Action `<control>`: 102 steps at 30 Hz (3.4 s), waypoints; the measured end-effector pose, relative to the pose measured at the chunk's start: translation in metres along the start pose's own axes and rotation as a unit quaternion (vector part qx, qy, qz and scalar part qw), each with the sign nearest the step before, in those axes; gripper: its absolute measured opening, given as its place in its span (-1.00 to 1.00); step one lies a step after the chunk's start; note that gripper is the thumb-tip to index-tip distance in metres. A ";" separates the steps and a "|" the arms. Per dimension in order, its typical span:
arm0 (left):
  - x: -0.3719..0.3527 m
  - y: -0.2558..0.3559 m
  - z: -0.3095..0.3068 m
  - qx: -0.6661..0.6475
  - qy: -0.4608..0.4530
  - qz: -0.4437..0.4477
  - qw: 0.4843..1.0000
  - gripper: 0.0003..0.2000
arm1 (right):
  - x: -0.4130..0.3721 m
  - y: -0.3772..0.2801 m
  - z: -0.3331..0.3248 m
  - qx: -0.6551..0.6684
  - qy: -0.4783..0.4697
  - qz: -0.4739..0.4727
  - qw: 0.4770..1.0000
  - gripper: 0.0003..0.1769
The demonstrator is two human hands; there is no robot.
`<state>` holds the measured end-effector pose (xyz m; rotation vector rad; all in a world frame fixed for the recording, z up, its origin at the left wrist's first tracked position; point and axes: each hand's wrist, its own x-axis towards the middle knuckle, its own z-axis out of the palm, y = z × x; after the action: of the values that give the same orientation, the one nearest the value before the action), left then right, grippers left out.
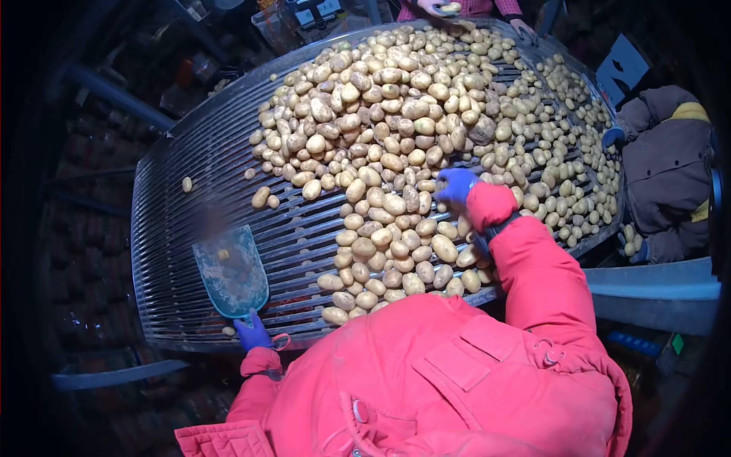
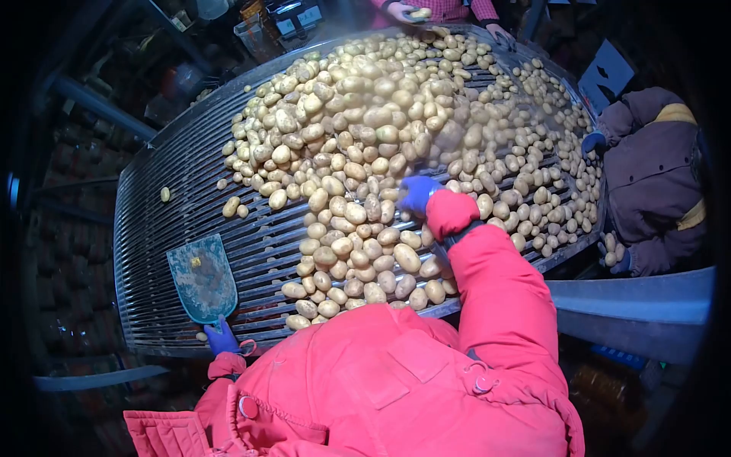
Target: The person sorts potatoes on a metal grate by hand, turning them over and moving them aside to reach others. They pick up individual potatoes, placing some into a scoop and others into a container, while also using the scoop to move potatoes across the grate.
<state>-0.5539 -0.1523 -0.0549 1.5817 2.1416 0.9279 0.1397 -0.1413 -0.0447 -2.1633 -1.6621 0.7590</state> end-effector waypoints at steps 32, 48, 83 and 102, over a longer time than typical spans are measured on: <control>-0.004 0.008 -0.002 0.086 0.050 0.014 0.995 -0.50 | -0.047 -0.076 0.034 0.008 0.126 -0.259 0.958 -0.50; 0.002 -0.009 -0.006 0.048 0.000 0.039 0.998 -0.48 | -0.260 -0.033 0.001 0.708 -0.014 0.096 0.700 -0.77; 0.005 0.001 -0.008 0.118 -0.068 0.022 0.990 -0.41 | -0.248 0.022 0.039 -0.010 0.324 0.115 0.939 -0.66; 0.003 -0.003 -0.005 0.069 -0.022 0.048 0.996 -0.50 | -0.153 0.084 0.026 0.326 0.135 0.161 0.922 -0.57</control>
<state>-0.5604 -0.1516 -0.0528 1.7682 2.1576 0.7792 0.1624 -0.3128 -0.0775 -1.9389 -0.7656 0.8908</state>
